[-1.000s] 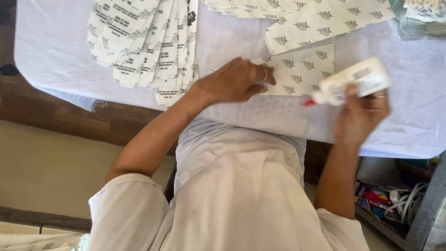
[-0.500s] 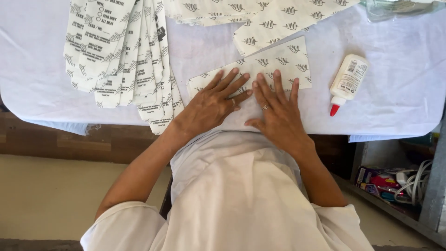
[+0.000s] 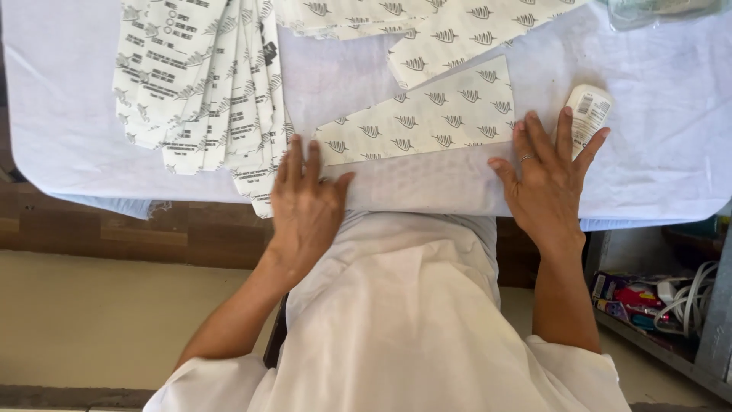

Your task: The person is manually applying glue to the edges of printed paper strips and folding them into sleeves at a fast, efficient pace.

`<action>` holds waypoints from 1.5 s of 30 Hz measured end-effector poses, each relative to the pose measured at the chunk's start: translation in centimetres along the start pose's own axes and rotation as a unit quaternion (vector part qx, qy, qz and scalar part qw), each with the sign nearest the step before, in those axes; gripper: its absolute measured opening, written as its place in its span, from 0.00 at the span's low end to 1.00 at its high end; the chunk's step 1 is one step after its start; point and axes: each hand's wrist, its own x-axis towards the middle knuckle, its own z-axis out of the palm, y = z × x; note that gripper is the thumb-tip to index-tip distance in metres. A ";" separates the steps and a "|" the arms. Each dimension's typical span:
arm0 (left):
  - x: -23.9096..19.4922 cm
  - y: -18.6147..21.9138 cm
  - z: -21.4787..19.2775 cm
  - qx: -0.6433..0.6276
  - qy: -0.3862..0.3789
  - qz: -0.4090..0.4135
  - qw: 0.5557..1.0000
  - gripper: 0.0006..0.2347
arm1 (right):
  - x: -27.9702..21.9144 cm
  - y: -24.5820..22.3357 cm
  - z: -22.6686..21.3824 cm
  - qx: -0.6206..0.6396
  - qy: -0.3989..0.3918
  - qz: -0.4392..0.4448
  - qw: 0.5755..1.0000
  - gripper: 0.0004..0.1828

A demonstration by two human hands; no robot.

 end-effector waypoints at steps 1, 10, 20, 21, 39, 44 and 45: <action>0.7 0.5 0.1 0.005 0.029 0.005 1.000 0.18 | -0.1 0.7 0.7 0.010 0.013 0.016 1.000 0.27; 2.9 7.3 5.2 0.008 -0.163 0.183 0.969 0.58 | 11.9 3.0 0.6 0.052 0.083 -0.082 0.992 0.27; 1.7 -0.8 1.0 -0.467 -0.120 -0.036 0.875 0.11 | 12.2 4.8 3.9 -0.001 0.103 -0.114 0.988 0.25; 2.5 -3.5 -0.4 -0.491 -0.049 -0.096 0.864 0.07 | 11.5 3.5 3.0 -0.024 0.125 -0.126 0.984 0.23; 10.3 -24.5 5.2 0.034 0.025 -0.100 0.994 0.11 | 4.4 -9.4 1.4 0.079 0.040 -0.122 0.989 0.28; 12.5 -24.7 8.6 -0.030 -0.067 -0.057 0.996 0.07 | 4.0 -7.8 1.2 0.082 0.051 -0.099 0.990 0.29; 13.1 -24.3 8.3 -0.049 -0.068 -0.057 0.995 0.05 | 3.8 -7.2 1.2 0.097 0.057 -0.086 0.990 0.28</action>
